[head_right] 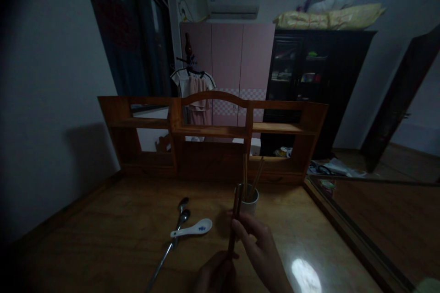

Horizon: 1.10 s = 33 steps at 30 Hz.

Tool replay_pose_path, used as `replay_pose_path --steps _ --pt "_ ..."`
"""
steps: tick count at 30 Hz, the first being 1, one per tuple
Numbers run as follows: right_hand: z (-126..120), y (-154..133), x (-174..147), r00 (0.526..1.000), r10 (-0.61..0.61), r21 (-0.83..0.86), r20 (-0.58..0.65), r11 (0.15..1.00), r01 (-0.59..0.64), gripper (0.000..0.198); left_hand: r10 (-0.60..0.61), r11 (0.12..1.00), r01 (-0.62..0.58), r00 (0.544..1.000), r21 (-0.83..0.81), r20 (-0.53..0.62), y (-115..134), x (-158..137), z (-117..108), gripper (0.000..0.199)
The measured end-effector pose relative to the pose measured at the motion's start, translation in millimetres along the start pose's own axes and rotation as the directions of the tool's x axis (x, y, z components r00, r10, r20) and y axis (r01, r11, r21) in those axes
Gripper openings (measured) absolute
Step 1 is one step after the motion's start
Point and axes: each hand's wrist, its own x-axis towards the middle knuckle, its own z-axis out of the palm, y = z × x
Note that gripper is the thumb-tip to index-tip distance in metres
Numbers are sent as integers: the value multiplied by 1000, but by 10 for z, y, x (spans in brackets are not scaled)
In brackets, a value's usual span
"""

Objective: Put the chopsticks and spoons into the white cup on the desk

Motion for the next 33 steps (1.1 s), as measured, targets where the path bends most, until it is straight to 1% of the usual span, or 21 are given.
replay_pose_path --steps 2,4,6,8,10,13,16,21,26,28,30,32,33 --pt "8 -10 -17 1000 -27 -42 -7 999 27 31 -6 1000 7 1000 25 -22 -7 0 11 52" --pt "14 -24 -35 998 -57 -90 2 994 57 30 -69 998 69 997 -6 -26 -4 1 9 50" --pt "18 -41 -52 996 -82 -130 19 988 84 28 -133 990 132 991 -47 -9 3 10 -7 51" --pt "23 -57 -66 994 -97 -157 41 982 102 27 -155 986 156 988 -58 19 6 28 -30 53" --pt "27 -68 -77 995 -90 -165 53 981 97 25 -173 982 176 984 -68 48 1 47 -52 55" --pt "33 -73 -89 995 -58 -147 75 987 69 24 -203 968 210 977 -138 61 -24 59 -68 56" --pt "39 -62 -97 994 -43 -133 104 989 57 22 -201 952 213 977 -219 75 -47 51 -64 55" --pt "49 -41 -93 992 -57 -117 109 991 70 13 -186 926 215 975 -310 119 -58 45 -53 51" --pt "30 -70 -87 990 -26 -119 138 992 43 16 -229 863 273 961 -424 153 -124 73 -49 54" --pt "15 -83 -89 987 -26 -128 160 991 47 16 -228 860 273 961 -432 156 -132 81 -48 54" --pt "2 -89 -92 985 -46 -147 167 987 71 16 -228 860 270 963 -432 147 -87 72 -47 54" --pt "-8 -93 -97 984 -66 -163 164 982 93 17 -228 883 257 966 -392 121 13 43 -46 53" --pt "-11 -96 -100 984 -71 -169 165 981 99 17 -219 906 244 970 -346 109 76 21 -45 53"
